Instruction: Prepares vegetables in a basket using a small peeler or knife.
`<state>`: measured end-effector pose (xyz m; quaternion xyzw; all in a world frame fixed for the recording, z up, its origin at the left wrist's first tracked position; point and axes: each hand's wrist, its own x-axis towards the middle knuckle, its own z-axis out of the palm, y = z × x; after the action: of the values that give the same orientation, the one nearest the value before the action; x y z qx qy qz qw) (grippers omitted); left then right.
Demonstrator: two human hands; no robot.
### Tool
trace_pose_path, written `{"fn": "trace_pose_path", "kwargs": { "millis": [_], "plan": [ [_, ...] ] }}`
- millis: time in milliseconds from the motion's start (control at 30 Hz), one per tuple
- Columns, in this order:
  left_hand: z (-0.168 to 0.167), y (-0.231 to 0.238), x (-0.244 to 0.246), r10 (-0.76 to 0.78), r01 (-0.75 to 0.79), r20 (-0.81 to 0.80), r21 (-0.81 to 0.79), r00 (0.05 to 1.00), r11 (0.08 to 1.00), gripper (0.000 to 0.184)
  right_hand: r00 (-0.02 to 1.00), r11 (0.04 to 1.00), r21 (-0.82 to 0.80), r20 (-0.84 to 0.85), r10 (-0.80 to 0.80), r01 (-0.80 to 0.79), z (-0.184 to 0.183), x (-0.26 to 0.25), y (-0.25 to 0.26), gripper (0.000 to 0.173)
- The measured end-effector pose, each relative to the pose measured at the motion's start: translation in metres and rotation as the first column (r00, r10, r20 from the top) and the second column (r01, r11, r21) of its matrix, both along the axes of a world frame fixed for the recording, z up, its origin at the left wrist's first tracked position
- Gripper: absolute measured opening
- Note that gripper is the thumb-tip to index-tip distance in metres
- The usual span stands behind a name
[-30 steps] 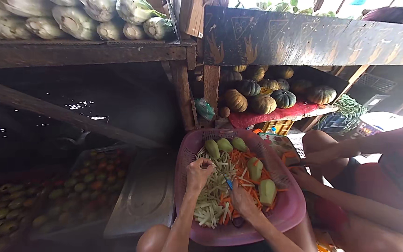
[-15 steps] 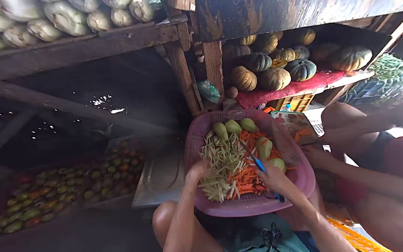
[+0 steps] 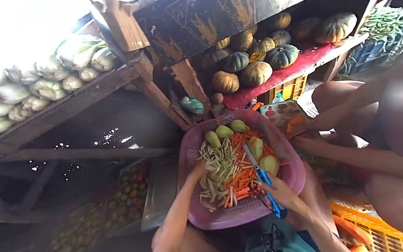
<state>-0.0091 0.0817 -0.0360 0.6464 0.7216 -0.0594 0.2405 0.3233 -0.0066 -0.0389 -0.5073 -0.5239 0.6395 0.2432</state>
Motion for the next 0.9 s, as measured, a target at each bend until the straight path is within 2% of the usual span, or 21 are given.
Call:
{"fn": "trace_pose_path", "kwargs": {
  "millis": [100,200,233,333,400,467,533,600,667,767,833,900],
  "plan": [
    [0.034,0.043,-0.012,0.074,-0.07,0.1,-0.05,0.992,0.996,0.061,0.999,0.997,0.071,0.052,-0.011,0.007,0.002,0.011,-0.002,0.031],
    [0.035,0.071,-0.027,0.209,-0.153,0.237,-0.232,0.949,0.961,0.061,0.999,0.991,0.124,-0.014,-0.043,0.045,-0.006,0.02,-0.003,0.028],
    [0.028,0.077,-0.032,0.252,-0.192,0.262,-0.237,0.931,0.953,0.059,0.998,0.989,0.14,-0.031,-0.049,0.053,-0.007,0.021,-0.004,0.028],
    [-0.018,0.089,-0.038,0.27,-0.292,0.311,0.023,0.911,0.956,0.065,0.992,0.978,0.182,-0.099,-0.083,0.1,-0.012,0.022,-0.009,0.029],
    [-0.049,0.084,-0.018,0.231,-0.252,0.234,0.066,0.944,0.965,0.08,0.975,0.962,0.206,-0.167,-0.146,0.179,-0.016,0.023,-0.014,0.031],
    [-0.059,0.063,0.023,0.234,-0.237,0.1,0.017,0.967,0.971,0.111,0.954,0.938,0.23,-0.212,-0.212,0.26,-0.019,0.023,-0.018,0.032],
    [-0.058,0.034,0.054,0.18,-0.181,0.046,0.007,0.983,0.983,0.119,0.947,0.919,0.255,-0.192,-0.257,0.301,-0.022,0.024,-0.018,0.034],
    [-0.049,0.006,0.07,0.095,-0.093,0.043,-0.035,0.995,0.995,0.109,0.96,0.931,0.235,-0.062,-0.272,0.279,-0.015,0.031,-0.013,0.036],
    [-0.035,-0.014,0.074,0.01,-0.008,0.019,-0.125,1.0,0.992,0.102,0.963,0.959,0.198,0.136,-0.233,0.204,0.002,0.04,-0.006,0.041],
    [-0.005,-0.027,0.088,-0.12,0.095,-0.129,-0.19,0.984,0.977,0.087,0.923,0.969,0.238,0.357,-0.146,0.061,0.04,0.053,0.002,0.053],
    [0.015,-0.031,0.112,-0.168,0.161,-0.125,-0.067,0.978,0.985,0.067,0.904,0.934,0.357,0.397,-0.158,0.007,0.065,0.058,0.002,0.052],
    [0.02,-0.031,0.143,-0.236,0.234,-0.002,0.132,0.972,0.963,0.049,0.916,0.865,0.501,0.339,-0.216,0.018,0.079,0.059,0.0,0.051]
  ]
}}
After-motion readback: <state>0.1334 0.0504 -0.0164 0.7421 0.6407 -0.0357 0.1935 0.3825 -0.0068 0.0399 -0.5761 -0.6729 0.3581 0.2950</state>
